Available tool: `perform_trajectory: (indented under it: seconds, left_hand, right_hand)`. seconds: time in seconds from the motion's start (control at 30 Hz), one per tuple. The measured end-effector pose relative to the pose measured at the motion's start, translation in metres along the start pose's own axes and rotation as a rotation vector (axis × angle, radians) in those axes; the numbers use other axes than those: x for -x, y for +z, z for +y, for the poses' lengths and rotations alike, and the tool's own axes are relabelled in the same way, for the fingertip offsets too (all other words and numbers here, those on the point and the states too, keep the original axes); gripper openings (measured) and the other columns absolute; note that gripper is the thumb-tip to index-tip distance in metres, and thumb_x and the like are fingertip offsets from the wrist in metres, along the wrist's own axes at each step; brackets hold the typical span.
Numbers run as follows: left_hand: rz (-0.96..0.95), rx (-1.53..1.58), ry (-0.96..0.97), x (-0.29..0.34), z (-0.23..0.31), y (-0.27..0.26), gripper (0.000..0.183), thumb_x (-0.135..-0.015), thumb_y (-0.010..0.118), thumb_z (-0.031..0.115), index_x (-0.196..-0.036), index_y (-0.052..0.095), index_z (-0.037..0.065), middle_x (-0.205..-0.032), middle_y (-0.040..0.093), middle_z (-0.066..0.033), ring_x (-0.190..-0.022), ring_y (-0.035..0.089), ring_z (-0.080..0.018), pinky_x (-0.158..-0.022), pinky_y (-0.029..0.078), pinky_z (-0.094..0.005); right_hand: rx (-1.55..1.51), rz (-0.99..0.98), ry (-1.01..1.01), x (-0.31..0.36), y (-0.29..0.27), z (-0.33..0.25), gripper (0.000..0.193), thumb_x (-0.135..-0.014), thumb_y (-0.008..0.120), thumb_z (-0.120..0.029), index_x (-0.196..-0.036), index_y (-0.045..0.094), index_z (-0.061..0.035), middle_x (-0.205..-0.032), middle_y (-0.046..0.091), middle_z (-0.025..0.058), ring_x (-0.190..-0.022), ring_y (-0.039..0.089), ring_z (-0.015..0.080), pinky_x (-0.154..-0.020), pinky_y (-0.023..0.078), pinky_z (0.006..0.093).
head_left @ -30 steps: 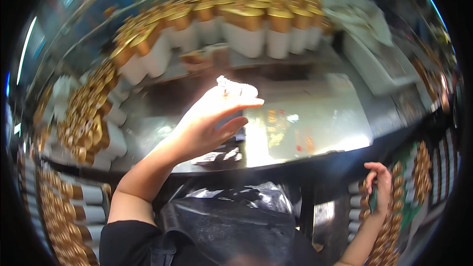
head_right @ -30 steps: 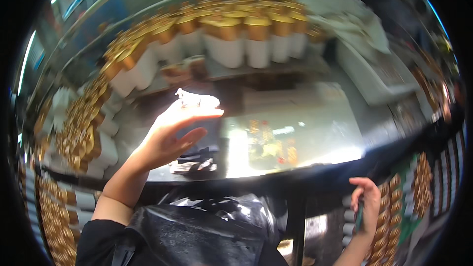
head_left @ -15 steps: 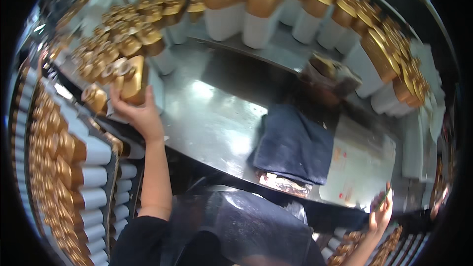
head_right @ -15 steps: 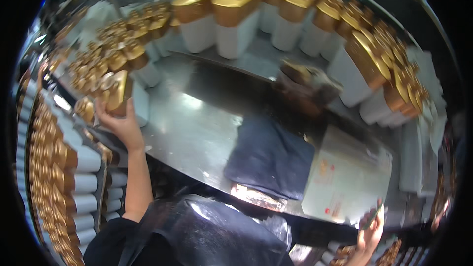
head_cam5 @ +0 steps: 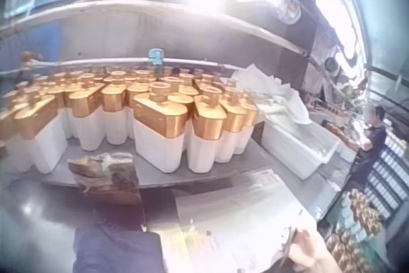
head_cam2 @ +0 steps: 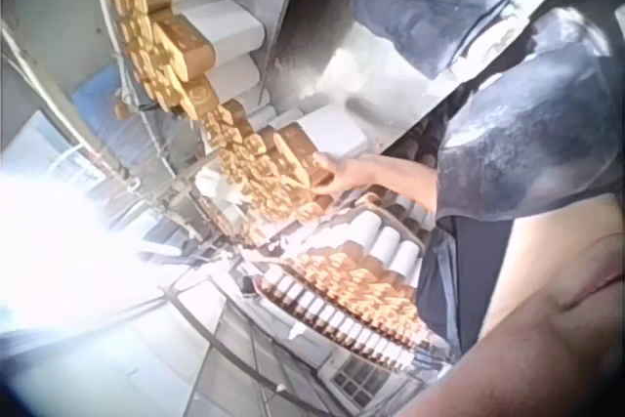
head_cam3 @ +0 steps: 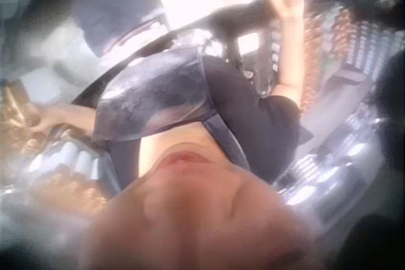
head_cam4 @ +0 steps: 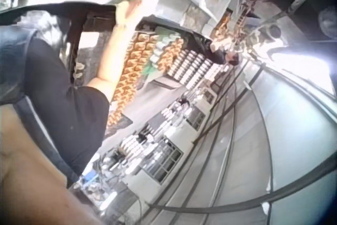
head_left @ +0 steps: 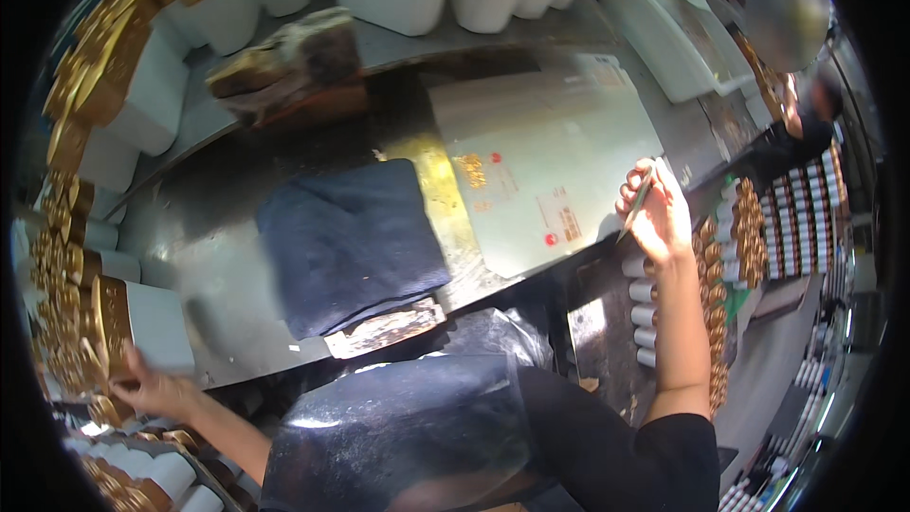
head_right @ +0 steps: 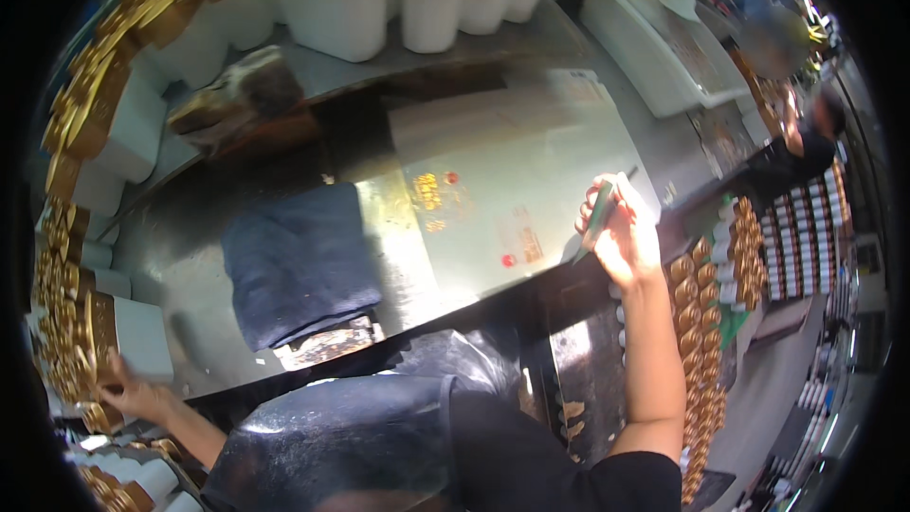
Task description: The person applies labels to white bottles with gold caps using a green plastic scraper to smooth them. They handle the bottles one at a time, peeling labels from a sheet, applying them to the front and back, and smoothing the surface before placing the finished bottles on a nearby tray.
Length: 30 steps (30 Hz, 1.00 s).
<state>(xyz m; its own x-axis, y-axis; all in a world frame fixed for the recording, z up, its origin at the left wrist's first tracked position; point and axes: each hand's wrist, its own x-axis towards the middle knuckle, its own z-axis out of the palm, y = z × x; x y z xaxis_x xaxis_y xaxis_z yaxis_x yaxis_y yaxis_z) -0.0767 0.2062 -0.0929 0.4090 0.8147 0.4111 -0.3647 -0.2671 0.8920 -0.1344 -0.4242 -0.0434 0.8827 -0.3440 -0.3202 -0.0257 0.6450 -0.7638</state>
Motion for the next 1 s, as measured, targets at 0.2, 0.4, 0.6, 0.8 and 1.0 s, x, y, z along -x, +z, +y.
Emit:
perform_trajectory:
  seconds: [0.2,0.4,0.6,0.8,1.0]
  left_hand:
    - [-0.292,0.215,-0.472,0.029,0.096,0.068,0.055,-0.091,0.059,0.037,-0.135,0.050,0.007,-0.131,0.056,-0.0097,-0.115,0.056,-0.0243,-0.097,0.047,-0.0400]
    - [-0.689,0.339,-0.757,0.039,0.081,0.147,0.057,-0.093,0.055,0.043,-0.137,0.048,0.006,-0.130,0.056,-0.0090,-0.118,0.054,-0.0223,-0.100,0.043,-0.0371]
    - [-1.031,0.289,-0.984,0.112,0.086,0.174,0.058,-0.094,0.054,0.043,-0.136,0.047,0.004,-0.128,0.056,-0.0096,-0.118,0.053,-0.0212,-0.101,0.042,-0.0356]
    - [-0.948,0.163,-0.847,0.103,0.084,0.169,0.059,-0.094,0.054,0.043,-0.137,0.045,0.004,-0.129,0.055,-0.0102,-0.120,0.052,-0.0209,-0.102,0.040,-0.0352]
    - [-0.860,0.043,-0.737,0.101,0.077,0.159,0.061,-0.094,0.053,0.044,-0.139,0.042,0.004,-0.131,0.054,-0.0107,-0.121,0.051,-0.0208,-0.103,0.039,-0.0350]
  right_hand:
    - [0.907,0.041,-0.049,0.001,-0.005,-0.008,0.037,-0.097,0.054,-0.036,-0.095,0.069,-0.0024,-0.057,0.047,-0.0027,-0.051,0.040,0.0049,-0.049,0.033,0.0210]
    - [1.237,0.057,-0.198,-0.034,-0.020,-0.018,0.034,-0.093,0.054,-0.028,-0.108,0.069,-0.0016,-0.067,0.054,0.0008,-0.065,0.050,0.0094,-0.061,0.043,0.0268]
    - [1.506,0.086,-0.384,-0.108,-0.062,-0.042,0.044,-0.089,0.058,-0.029,-0.127,0.059,-0.0072,-0.074,0.060,0.0089,-0.071,0.059,0.0208,-0.067,0.046,0.0348]
    - [1.983,0.143,-0.542,-0.175,-0.061,-0.042,0.044,-0.091,0.054,-0.028,-0.134,0.055,-0.0161,-0.087,0.065,0.0148,-0.082,0.063,0.0343,-0.072,0.050,0.0438]
    - [2.125,0.081,-0.484,-0.125,-0.065,-0.037,0.037,-0.094,0.054,-0.024,-0.130,0.059,-0.0206,-0.078,0.061,0.0181,-0.076,0.062,0.0361,-0.068,0.049,0.0438]
